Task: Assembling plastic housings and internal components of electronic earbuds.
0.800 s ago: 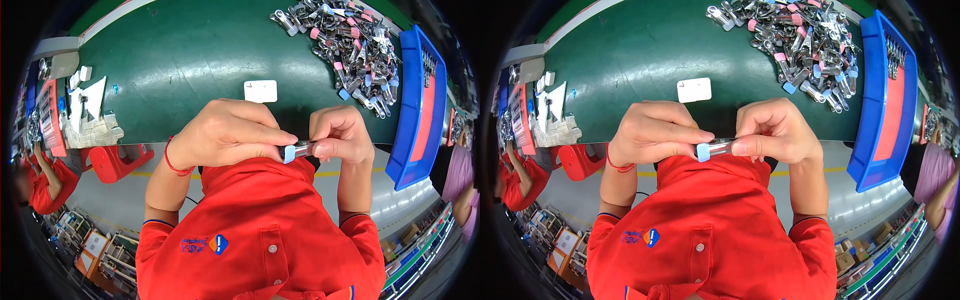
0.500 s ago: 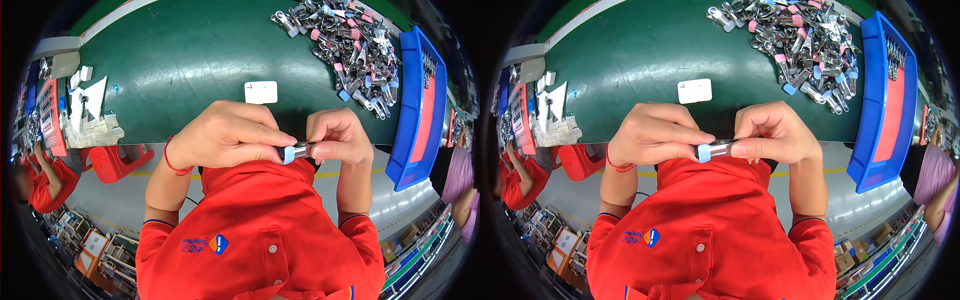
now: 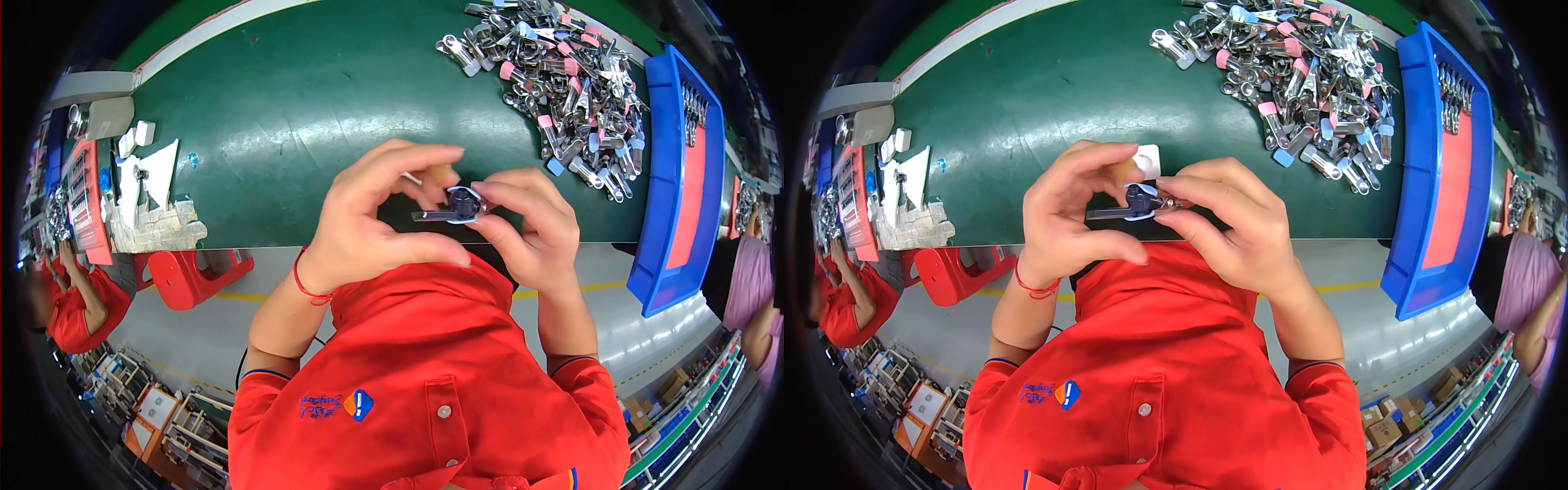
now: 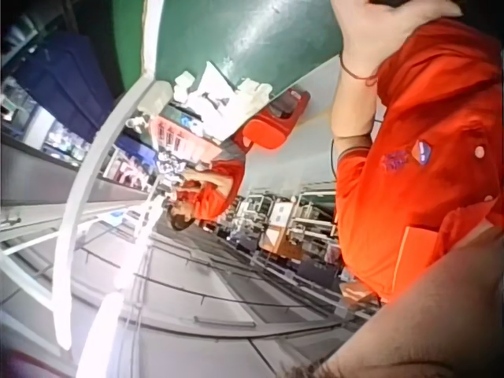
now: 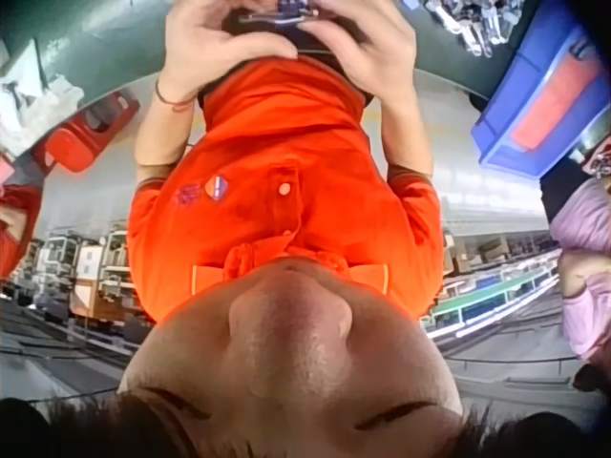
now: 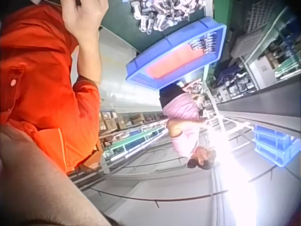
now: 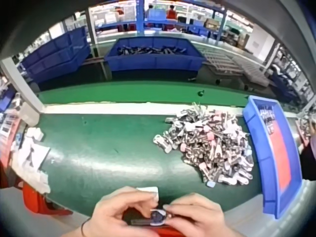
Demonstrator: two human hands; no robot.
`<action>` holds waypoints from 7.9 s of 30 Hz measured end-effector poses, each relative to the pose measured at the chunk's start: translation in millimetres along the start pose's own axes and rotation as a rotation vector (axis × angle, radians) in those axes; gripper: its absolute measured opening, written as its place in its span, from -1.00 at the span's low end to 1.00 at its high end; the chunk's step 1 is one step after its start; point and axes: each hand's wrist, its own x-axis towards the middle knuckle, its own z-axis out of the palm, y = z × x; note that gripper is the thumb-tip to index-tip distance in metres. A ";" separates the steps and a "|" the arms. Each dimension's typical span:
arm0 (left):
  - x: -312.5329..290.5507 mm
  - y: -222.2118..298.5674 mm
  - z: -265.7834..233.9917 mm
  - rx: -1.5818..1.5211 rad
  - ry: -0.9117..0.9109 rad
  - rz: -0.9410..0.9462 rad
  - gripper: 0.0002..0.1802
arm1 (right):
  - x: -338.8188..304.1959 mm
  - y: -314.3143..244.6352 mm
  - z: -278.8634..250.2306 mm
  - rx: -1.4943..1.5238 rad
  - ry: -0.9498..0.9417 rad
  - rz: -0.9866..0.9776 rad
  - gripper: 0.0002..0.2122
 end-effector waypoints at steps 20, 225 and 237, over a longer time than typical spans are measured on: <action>0.3 -3.8 -2.7 0.458 -0.162 0.430 -0.53 | -10.1 13.2 13.5 0.266 0.033 0.055 -0.76; 5.4 -4.5 -9.8 -0.525 0.082 -0.259 -0.70 | 45.1 -7.3 -18.4 0.348 -0.141 0.239 -0.64; 2.4 -5.1 -5.0 -0.572 0.141 -0.255 -0.69 | 39.9 -6.0 -17.3 0.154 0.057 -0.004 -0.67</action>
